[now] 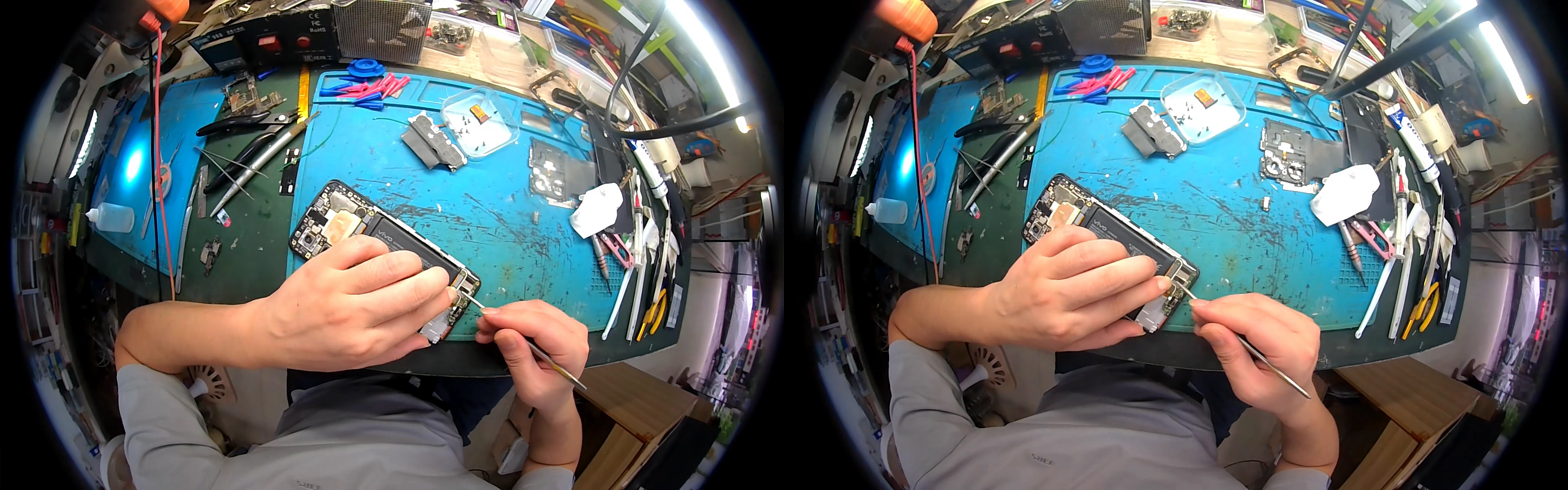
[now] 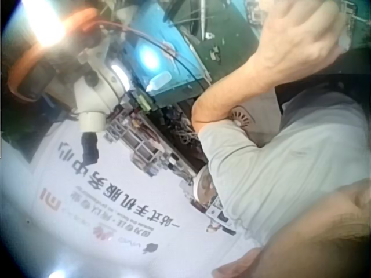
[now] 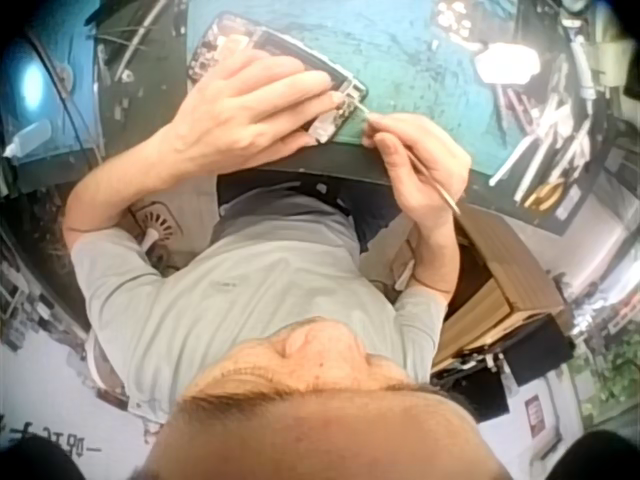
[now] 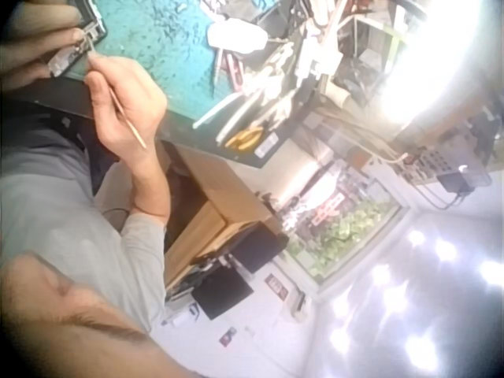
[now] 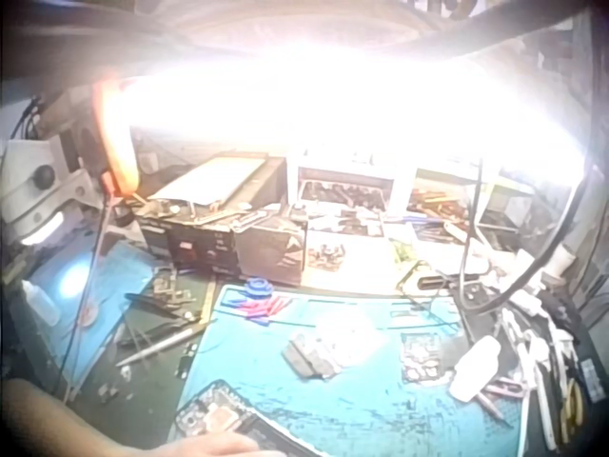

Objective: The person uses a small screwdriver to remove screws from a disassembled smartphone on a workbench. They then connect a charging cable to the phone to test it.

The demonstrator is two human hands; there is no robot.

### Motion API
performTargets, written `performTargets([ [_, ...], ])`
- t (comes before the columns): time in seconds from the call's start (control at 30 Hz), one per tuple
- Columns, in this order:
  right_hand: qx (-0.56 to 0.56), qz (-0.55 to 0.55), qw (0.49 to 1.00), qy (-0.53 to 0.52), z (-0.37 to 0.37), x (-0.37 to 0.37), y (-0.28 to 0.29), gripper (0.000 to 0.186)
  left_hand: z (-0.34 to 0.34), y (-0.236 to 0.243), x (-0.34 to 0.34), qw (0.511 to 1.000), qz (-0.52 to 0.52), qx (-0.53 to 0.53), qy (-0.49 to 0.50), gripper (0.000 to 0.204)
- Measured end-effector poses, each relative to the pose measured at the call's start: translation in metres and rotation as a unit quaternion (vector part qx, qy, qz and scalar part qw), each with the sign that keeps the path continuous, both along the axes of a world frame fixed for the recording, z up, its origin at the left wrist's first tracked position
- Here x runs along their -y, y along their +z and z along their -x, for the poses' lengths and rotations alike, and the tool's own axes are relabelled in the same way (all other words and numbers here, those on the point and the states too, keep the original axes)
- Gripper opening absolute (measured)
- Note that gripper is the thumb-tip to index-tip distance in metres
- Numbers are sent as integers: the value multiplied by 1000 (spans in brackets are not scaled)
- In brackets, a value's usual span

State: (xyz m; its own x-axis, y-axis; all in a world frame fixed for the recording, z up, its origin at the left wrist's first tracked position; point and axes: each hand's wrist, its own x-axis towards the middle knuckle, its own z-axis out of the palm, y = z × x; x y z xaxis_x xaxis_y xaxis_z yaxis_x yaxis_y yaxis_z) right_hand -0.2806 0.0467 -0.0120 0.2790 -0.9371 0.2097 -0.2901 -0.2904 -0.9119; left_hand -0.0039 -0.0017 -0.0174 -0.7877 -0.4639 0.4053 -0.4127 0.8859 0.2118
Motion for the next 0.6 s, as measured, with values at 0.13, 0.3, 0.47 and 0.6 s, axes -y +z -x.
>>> performTargets([
  [0.13,3,1,1000,0,1,-1,-2,15,0,2,1,1000,5,-5,-2,52],
  [0.3,28,-22,999,-18,1,-1,-1,16,2,2,-2,1000,2,4,11,55],
  [0.47,70,-34,996,-49,3,-5,-2,17,6,6,-5,999,-11,28,17,61],
  [0.6,67,23,994,-82,5,-10,-6,21,6,0,-6,1000,-6,24,18,70],
])
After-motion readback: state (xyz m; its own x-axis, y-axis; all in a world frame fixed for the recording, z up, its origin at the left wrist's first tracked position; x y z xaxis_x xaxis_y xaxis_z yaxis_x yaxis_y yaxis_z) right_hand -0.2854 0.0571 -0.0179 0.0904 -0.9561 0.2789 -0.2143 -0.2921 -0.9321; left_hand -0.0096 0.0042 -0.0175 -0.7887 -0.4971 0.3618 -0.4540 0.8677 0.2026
